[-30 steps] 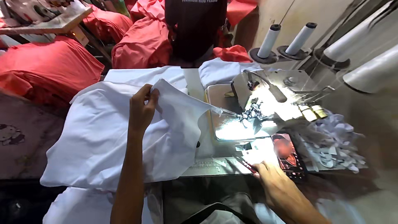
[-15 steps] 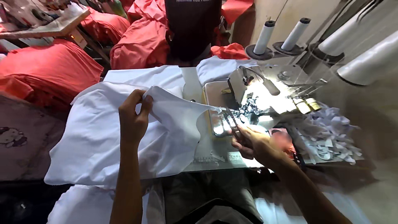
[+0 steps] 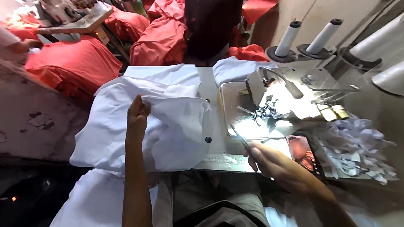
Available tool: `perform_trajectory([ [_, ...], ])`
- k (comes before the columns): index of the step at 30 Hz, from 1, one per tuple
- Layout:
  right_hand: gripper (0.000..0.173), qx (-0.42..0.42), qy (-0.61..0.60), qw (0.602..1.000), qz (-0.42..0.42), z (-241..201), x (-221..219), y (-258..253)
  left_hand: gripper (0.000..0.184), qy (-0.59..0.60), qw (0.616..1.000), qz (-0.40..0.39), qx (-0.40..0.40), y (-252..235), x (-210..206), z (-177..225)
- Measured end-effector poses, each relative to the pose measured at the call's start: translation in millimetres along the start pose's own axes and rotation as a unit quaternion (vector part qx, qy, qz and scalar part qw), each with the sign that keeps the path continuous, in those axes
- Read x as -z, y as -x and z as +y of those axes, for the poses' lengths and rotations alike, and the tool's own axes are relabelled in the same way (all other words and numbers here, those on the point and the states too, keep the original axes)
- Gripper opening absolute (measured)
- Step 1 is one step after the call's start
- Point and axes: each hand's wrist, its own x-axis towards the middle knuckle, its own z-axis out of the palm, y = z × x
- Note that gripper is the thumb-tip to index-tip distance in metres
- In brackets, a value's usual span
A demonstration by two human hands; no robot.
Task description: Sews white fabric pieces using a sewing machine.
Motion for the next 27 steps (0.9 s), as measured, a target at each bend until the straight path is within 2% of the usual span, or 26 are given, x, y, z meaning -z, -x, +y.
perform_trajectory([
  [2,0.038,0.008,0.125,0.992,0.025,7.8,-11.0,11.5,0.018,0.037,0.999,-0.001,-0.009,8.2,10.0,-16.7],
  [5,0.038,-0.003,0.296,0.947,0.121,24.9,-41.8,16.1,0.012,0.129,0.992,0.009,-0.014,18.9,14.7,-32.0],
  [7,0.036,-0.004,0.373,0.911,0.176,38.2,-61.2,11.2,0.014,0.139,0.99,0.026,-0.016,27.5,13.7,-31.5],
  [9,0.036,-0.028,0.412,0.89,0.192,42.5,-73.5,5.8,0.013,0.143,0.989,0.037,-0.022,36.6,12.7,-29.9],
  [11,0.038,-0.066,0.434,0.878,0.191,38.5,-78.4,2.1,0.016,0.167,0.985,0.042,-0.025,39.7,11.7,-31.8],
  [13,0.039,-0.067,0.452,0.866,0.204,29.4,-78.7,1.8,0.017,0.193,0.98,0.048,-0.026,32.8,11.4,-41.0],
  [16,0.042,0.049,0.436,0.863,0.252,2.2,-82.1,2.4,0.021,0.181,0.982,0.057,-0.009,30.3,10.7,-30.9],
  [19,0.037,0.164,0.352,0.88,0.275,-35.2,-97.6,-5.4,0.028,0.163,0.986,0.042,-0.015,34.0,8.8,-13.7],
  [21,0.04,0.215,0.309,0.88,0.288,-52.4,-113.1,-19.9,0.03,0.154,0.987,0.039,-0.019,34.1,6.5,-5.1],
  [25,0.052,0.242,0.31,0.852,0.346,-66.1,-146.9,-63.3,0.027,0.136,0.989,0.037,-0.04,33.3,4.8,5.4],
  [27,0.049,0.243,0.335,0.828,0.378,-63.1,-159.1,-86.9,0.027,0.133,0.989,0.032,-0.05,33.1,5.3,6.5],
])
